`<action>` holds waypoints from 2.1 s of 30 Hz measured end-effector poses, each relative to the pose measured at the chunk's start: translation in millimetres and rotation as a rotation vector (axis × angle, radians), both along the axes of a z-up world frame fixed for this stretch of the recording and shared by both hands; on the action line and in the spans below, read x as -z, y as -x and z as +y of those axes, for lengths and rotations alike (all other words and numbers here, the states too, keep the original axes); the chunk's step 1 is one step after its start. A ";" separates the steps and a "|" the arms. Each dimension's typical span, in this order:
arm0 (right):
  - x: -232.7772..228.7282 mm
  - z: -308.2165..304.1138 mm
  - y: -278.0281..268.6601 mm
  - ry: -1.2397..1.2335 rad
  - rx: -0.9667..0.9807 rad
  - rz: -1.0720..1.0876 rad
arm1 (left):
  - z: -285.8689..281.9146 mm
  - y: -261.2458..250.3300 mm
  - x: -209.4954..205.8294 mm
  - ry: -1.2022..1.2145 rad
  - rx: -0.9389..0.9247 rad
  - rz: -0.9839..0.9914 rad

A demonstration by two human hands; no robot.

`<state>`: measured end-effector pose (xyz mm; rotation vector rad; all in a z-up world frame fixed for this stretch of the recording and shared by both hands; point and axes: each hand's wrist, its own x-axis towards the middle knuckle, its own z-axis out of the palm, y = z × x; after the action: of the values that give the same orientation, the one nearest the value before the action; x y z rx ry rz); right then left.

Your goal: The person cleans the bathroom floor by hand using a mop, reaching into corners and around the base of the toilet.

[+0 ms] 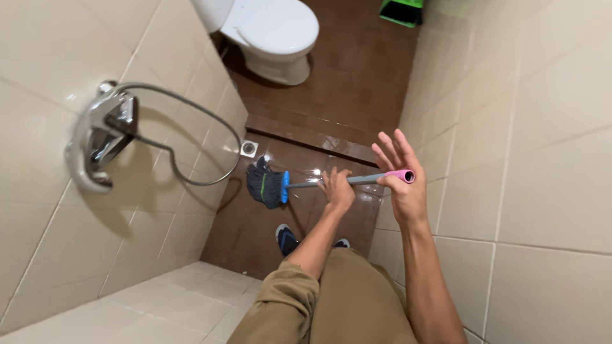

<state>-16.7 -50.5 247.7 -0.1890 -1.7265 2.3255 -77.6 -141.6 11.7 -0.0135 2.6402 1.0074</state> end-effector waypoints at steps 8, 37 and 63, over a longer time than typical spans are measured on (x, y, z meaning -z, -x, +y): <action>-16.5 48.1 -39.6 -0.116 0.135 0.003 | 70.2 -37.9 7.3 -0.141 0.158 0.106; 7.4 87.2 -94.4 -0.321 0.387 -0.119 | 160.0 -95.6 39.6 -0.179 0.537 0.180; 61.1 93.9 -58.5 -0.024 -0.045 0.027 | 82.2 -47.3 49.6 0.068 0.362 0.090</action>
<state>41.8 43.4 186.7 -0.1157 -1.7620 2.3269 -30.3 -59.4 -37.9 0.4870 2.6217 0.8106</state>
